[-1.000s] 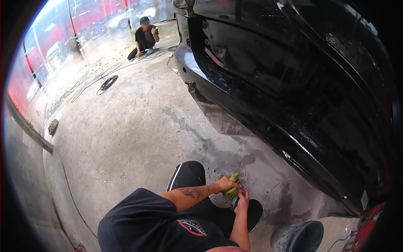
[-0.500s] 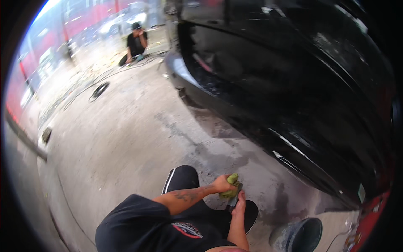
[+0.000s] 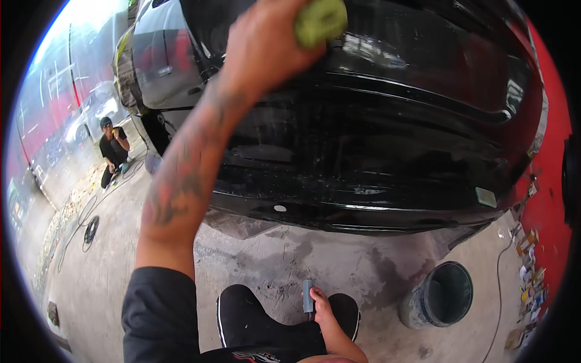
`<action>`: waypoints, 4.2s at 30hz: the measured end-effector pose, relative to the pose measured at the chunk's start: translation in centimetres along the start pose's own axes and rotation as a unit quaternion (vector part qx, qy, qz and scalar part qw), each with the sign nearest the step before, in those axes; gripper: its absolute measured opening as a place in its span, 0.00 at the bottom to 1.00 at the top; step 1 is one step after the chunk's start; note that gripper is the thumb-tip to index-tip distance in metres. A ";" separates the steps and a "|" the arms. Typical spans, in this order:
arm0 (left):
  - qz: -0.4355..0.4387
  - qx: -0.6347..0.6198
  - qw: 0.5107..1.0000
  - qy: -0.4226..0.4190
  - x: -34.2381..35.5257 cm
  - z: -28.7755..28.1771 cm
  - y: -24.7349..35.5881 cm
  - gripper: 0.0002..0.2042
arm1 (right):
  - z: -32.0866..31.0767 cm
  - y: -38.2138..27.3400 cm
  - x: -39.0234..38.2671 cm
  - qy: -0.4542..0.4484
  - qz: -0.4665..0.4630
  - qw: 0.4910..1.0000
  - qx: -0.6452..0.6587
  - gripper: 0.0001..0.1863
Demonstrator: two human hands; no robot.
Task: The person wet-sands the rear panel of a car using a sanding block, periodically wetting and wiping down the surface with a cloth dipped in a bucket of water.
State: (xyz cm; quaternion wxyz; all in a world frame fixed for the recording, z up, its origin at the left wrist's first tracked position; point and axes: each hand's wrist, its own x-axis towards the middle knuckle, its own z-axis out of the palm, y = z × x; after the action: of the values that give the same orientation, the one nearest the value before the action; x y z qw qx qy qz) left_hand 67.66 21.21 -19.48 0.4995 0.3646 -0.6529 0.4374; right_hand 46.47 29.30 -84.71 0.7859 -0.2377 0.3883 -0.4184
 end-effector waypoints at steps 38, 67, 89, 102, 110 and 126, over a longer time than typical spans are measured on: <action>-0.109 -0.128 0.967 -0.191 -26.2 1.8 -4.5 0.27 | 12.8 -31.0 -13.6 0.033 -0.613 0.743 -0.265 0.26; -0.147 -0.157 0.958 -0.190 -26.1 1.5 -4.5 0.29 | 37.5 -57.3 -11.4 0.137 -0.806 0.110 -0.565 0.17; -0.147 -0.159 0.958 -0.190 -26.3 1.6 -4.3 0.29 | 36.3 -57.2 -12.3 0.110 -0.801 0.136 -0.573 0.20; -0.158 -0.152 0.954 -0.206 -27.1 1.6 -4.8 0.32 | 35.2 -59.7 -10.8 0.142 -0.754 0.105 -0.632 0.28; -0.151 -0.146 0.957 -0.200 -27.2 1.5 -4.7 0.31 | 35.4 -60.2 -10.7 0.154 -0.749 0.091 -0.638 0.24; -0.157 -0.149 0.956 -0.196 -27.1 1.3 -4.8 0.30 | 22.0 -42.3 -10.0 -0.043 -0.642 0.690 -0.332 0.32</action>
State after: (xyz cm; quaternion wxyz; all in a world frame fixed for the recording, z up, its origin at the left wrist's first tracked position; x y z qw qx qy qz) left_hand 77.97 19.39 -44.95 0.4726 0.4625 -0.7304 0.1713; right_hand 40.77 16.04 -38.18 0.2113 -0.6921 0.2206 -0.6540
